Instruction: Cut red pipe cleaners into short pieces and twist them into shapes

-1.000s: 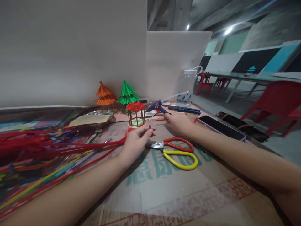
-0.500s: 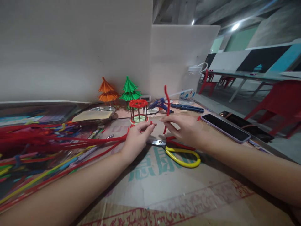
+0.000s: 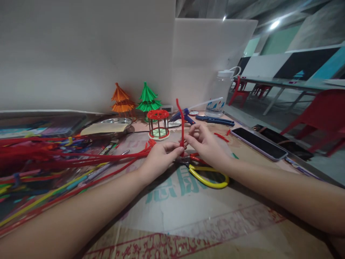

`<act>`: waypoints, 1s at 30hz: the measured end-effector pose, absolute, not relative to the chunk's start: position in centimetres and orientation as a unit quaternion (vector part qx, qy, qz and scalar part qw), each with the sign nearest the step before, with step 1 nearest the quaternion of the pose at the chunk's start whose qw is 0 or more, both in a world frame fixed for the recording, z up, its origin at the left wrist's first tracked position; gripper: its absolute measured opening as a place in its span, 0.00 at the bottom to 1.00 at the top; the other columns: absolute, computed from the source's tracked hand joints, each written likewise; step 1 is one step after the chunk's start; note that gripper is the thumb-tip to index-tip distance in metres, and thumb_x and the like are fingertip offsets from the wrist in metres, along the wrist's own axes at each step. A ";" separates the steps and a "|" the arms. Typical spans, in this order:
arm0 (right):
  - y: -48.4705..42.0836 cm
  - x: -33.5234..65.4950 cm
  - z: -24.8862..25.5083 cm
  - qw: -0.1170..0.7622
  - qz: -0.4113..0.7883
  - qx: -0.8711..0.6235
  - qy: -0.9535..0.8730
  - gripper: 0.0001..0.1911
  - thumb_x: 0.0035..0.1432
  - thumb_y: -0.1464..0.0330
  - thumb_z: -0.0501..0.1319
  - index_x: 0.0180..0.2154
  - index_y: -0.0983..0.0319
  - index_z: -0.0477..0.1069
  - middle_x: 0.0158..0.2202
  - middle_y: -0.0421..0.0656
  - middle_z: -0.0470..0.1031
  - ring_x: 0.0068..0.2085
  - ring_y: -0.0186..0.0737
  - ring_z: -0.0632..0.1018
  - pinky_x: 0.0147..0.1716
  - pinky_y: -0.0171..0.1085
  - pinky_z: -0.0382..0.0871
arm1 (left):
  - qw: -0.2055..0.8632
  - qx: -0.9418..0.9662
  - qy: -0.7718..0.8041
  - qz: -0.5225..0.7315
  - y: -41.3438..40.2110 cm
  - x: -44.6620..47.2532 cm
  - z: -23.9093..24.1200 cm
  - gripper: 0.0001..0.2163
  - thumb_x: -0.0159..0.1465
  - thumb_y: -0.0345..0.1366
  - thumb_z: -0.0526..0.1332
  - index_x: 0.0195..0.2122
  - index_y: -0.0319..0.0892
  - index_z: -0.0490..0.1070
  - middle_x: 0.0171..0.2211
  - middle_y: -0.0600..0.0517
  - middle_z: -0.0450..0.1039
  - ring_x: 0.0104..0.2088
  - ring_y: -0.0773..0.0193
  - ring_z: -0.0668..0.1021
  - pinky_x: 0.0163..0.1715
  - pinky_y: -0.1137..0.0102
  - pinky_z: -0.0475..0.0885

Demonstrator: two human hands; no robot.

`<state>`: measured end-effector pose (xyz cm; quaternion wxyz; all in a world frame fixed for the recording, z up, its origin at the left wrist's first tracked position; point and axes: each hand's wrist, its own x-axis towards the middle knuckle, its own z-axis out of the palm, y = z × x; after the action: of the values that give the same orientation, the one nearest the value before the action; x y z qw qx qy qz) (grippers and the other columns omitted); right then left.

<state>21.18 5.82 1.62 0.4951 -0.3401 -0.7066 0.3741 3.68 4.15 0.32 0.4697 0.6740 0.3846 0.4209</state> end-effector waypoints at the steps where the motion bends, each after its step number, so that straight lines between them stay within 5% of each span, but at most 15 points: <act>1: 6.0 21.2 1.5 0.482 0.398 -0.343 -0.701 0.09 0.62 0.63 0.60 0.38 0.58 0.60 0.31 0.37 0.71 0.33 0.36 0.78 0.33 0.37 0.75 | 0.482 0.668 0.382 0.419 4.2 3.7 0.3 0.12 0.63 0.42 0.63 0.35 0.38 0.79 0.34 0.46 0.82 0.36 0.57 0.81 0.40 0.66 0.74; 7: 6.5 21.3 1.2 0.425 0.403 -0.355 -0.729 0.06 0.59 0.65 0.59 0.37 0.60 0.69 0.33 0.39 0.72 0.32 0.35 0.74 0.32 0.36 0.71 | 0.494 0.669 0.372 0.413 4.4 3.6 -0.1 0.13 0.62 0.43 0.64 0.35 0.38 0.80 0.35 0.46 0.83 0.37 0.57 0.82 0.42 0.65 0.75; 30: 6.7 21.1 0.6 0.407 0.374 -0.371 -0.746 0.06 0.60 0.64 0.58 0.34 0.59 0.64 0.30 0.37 0.67 0.30 0.35 0.70 0.29 0.35 0.66 | 0.532 0.649 0.364 0.403 5.0 3.6 -0.7 0.15 0.61 0.46 0.65 0.37 0.38 0.79 0.35 0.46 0.83 0.37 0.58 0.83 0.42 0.65 0.75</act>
<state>21.09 6.67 0.63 0.4070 -0.3710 -0.7465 0.3735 3.58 5.01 -0.71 0.5321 0.6493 0.3641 0.4033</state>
